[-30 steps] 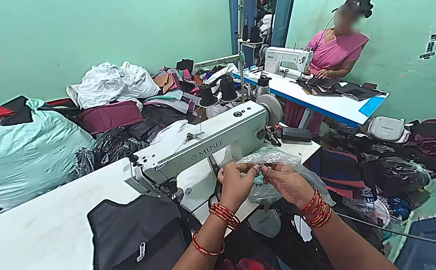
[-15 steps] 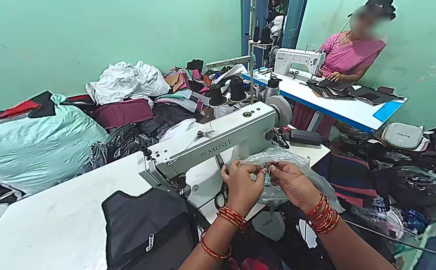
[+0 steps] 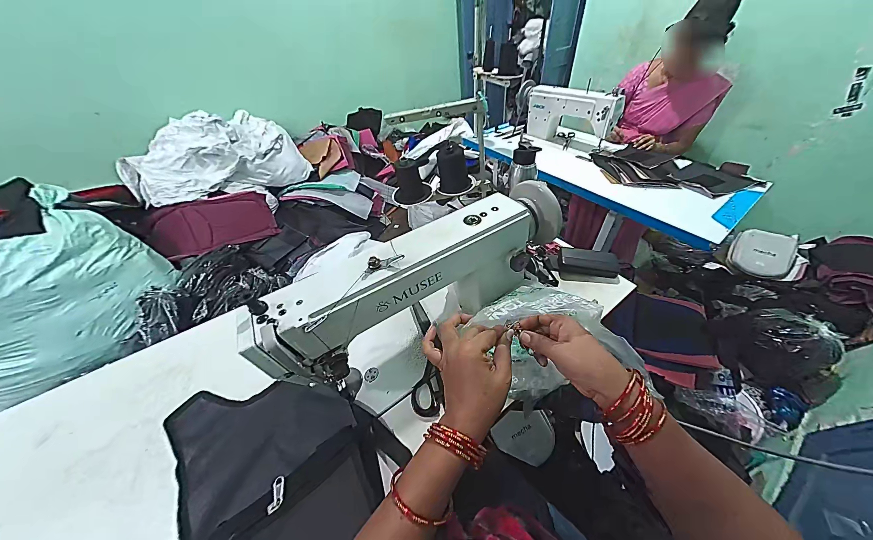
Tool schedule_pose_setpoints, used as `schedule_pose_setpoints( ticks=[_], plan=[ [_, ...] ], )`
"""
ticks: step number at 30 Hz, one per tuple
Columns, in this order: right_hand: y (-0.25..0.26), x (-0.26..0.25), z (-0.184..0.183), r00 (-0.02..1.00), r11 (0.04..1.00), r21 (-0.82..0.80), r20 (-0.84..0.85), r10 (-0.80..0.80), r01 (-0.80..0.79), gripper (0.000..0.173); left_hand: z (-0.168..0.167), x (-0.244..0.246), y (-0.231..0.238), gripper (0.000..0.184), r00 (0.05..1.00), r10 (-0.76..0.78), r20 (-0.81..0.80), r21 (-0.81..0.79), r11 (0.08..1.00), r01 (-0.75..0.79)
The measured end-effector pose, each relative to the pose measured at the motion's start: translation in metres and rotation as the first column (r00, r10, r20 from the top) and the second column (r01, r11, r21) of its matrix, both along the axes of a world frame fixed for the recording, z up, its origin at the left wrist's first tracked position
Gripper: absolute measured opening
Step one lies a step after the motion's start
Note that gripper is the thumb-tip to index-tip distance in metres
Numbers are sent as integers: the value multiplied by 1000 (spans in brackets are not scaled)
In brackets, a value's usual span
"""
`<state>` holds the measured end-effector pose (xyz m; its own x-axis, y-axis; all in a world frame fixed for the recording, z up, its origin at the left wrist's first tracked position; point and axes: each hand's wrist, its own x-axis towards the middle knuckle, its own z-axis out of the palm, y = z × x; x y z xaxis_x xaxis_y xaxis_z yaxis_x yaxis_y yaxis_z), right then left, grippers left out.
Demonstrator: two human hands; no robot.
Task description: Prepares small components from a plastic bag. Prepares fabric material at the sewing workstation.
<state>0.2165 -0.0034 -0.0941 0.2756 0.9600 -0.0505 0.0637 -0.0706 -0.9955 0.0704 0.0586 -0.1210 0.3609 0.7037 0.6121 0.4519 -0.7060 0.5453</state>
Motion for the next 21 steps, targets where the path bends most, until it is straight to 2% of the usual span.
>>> schedule_pose_setpoints(
  ticks=[2,5,7,9,11,12,14,16,18,21],
  plan=[
    [-1,0,4,993,1000,-11,119,-7,8,15,-1,1,1,25,1000,1,20,-8,1000,-1],
    [1,1,8,979,1000,-24,206,-5,10,18,3,1,2,25,1000,19,-3,-16,1000,-19],
    [5,1,8,931,995,-33,358,-74,92,24,10,-3,0,22,993,41,-110,-9,999,-43],
    [10,0,12,836,992,-40,542,-81,122,30,15,-6,-3,19,971,66,-230,17,998,-64],
    [19,-3,17,715,991,-123,698,43,60,31,16,-7,-5,18,943,99,-318,55,995,-86],
    [24,-6,23,649,962,-273,735,197,16,32,15,-8,-6,18,928,116,-353,74,993,-96],
    [41,-12,29,508,842,-540,726,464,4,33,13,-7,-6,16,914,145,-379,111,988,-110],
    [56,-15,18,412,762,-646,707,575,46,34,10,-7,-7,13,908,161,-386,140,983,-115],
    [62,-10,-4,410,769,-637,714,568,44,37,8,-7,-7,13,906,159,-392,154,982,-105],
    [65,-6,-21,508,796,-604,696,508,32,40,4,-5,-7,12,909,162,-383,176,979,-100]
  ],
)
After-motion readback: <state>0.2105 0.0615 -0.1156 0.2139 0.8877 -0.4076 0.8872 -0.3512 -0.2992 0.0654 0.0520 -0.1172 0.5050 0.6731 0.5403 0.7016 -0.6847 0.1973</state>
